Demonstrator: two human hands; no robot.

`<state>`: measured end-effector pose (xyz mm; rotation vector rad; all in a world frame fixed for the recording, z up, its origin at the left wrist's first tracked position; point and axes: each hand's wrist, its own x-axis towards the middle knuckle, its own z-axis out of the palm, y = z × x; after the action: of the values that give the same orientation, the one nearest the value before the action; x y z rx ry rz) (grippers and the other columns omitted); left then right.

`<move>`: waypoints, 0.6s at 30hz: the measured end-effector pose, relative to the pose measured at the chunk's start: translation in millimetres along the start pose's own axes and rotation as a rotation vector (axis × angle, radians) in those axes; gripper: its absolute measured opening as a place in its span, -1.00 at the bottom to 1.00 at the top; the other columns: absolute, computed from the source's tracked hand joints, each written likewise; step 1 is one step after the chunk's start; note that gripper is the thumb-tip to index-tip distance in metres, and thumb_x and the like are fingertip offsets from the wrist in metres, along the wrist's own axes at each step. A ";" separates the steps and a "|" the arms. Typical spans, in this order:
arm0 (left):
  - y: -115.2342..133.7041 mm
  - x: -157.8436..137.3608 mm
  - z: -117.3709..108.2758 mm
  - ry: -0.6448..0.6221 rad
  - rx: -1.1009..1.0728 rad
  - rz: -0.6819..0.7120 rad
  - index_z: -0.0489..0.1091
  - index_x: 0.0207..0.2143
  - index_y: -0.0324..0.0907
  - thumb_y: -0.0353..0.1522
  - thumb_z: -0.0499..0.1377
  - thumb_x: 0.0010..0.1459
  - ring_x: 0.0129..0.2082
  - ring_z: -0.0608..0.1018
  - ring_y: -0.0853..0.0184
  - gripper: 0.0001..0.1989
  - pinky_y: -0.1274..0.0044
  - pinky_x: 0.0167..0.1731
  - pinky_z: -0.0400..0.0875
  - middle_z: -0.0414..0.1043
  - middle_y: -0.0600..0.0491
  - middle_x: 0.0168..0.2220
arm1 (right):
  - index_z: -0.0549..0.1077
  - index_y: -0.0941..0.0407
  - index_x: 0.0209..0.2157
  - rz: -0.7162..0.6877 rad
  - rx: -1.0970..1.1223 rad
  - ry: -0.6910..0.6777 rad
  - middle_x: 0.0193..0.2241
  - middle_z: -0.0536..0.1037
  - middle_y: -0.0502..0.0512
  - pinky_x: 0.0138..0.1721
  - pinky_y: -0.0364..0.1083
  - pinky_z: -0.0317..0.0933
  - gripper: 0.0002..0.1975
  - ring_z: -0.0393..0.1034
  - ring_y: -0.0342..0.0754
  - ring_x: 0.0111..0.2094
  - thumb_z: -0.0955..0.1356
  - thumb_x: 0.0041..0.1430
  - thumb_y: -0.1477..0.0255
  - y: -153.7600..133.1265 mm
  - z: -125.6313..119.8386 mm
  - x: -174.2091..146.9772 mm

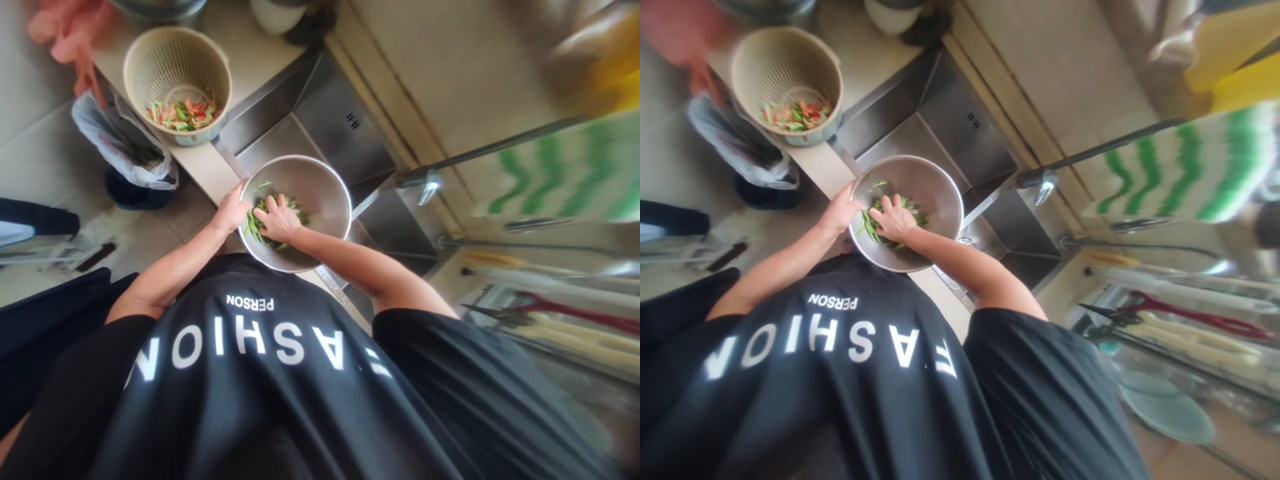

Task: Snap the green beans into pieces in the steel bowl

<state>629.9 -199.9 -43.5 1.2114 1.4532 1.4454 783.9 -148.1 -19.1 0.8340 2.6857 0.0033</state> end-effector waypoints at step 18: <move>7.9 0.7 -5.9 0.007 0.082 -0.039 0.40 0.08 -0.23 -0.57 0.10 0.00 -0.04 0.56 0.19 -0.46 0.33 0.19 0.36 0.57 0.00 -0.04 | -0.01 -0.13 0.38 0.001 0.027 -0.015 0.42 -0.16 0.25 0.00 0.34 0.22 -0.37 -0.15 0.50 0.29 0.19 0.31 0.18 -12.5 -4.9 -23.9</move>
<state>625.0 -201.6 -35.1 1.2224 1.5453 1.3769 794.0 -171.2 -8.3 0.8409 2.6772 -0.0385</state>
